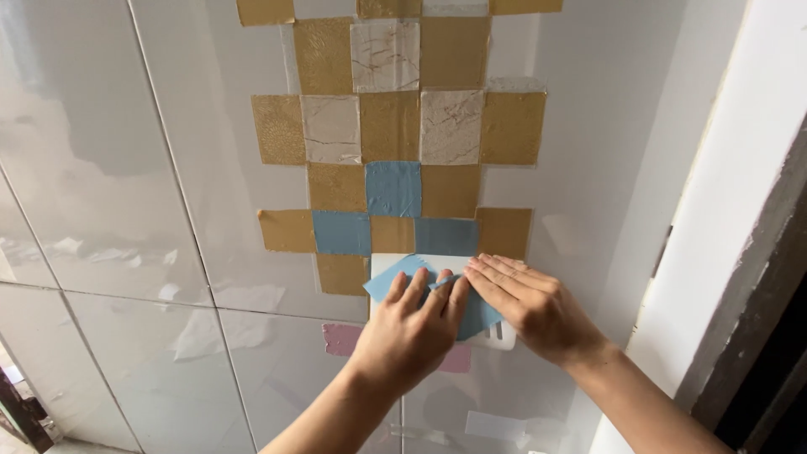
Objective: Applying decorative vinyl decals to a tiled wall using a squeegee and scissors.
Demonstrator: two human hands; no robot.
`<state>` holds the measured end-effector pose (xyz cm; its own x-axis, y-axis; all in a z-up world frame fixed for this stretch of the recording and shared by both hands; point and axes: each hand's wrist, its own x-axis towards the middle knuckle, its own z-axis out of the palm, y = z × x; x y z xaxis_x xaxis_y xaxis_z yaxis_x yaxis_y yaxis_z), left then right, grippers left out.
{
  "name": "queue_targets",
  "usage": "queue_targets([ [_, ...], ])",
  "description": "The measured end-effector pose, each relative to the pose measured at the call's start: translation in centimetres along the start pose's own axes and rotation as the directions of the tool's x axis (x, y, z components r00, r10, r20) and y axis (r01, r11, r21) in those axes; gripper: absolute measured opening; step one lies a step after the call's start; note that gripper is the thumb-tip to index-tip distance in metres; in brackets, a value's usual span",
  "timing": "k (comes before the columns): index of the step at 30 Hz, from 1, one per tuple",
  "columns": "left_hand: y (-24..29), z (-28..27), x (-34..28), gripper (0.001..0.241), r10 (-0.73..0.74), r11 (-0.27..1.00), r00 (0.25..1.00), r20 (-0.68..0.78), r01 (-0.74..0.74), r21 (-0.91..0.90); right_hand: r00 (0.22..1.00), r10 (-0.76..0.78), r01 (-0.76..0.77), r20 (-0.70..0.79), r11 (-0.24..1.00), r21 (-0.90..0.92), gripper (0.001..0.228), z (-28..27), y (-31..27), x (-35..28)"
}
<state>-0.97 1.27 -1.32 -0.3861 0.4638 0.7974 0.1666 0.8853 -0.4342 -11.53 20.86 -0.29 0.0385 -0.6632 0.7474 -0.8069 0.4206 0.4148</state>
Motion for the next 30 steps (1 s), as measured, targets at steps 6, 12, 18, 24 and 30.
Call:
queue_targets([
  [6,-0.1,-0.2,2.0,0.046,0.004,1.0,0.999,-0.039,-0.003,0.025,0.995,0.04,-0.045,-0.092,0.998,-0.045,0.034,-1.5,0.6,1.3],
  [12,0.8,-0.2,1.3,0.047,-0.02,0.999,1.0,0.004,0.02,-0.036,0.999,0.027,-0.029,0.039,0.998,0.06,0.035,-2.0,1.2,0.2],
  [18,0.1,-0.5,2.6,0.043,-0.024,0.998,0.998,-0.056,0.021,-0.065,0.998,-0.031,0.029,-0.05,0.999,-0.037,0.034,-2.1,2.4,1.5],
  [24,0.8,0.0,1.3,0.047,-0.012,0.999,1.0,0.027,0.014,-0.042,0.996,-0.075,0.073,0.042,0.996,0.051,0.035,-1.9,2.1,-0.1],
  [30,0.9,0.1,2.3,0.042,-0.001,0.999,0.997,-0.075,-0.002,-0.037,0.997,-0.069,0.066,-0.035,0.995,-0.079,0.034,-2.2,2.8,0.0],
])
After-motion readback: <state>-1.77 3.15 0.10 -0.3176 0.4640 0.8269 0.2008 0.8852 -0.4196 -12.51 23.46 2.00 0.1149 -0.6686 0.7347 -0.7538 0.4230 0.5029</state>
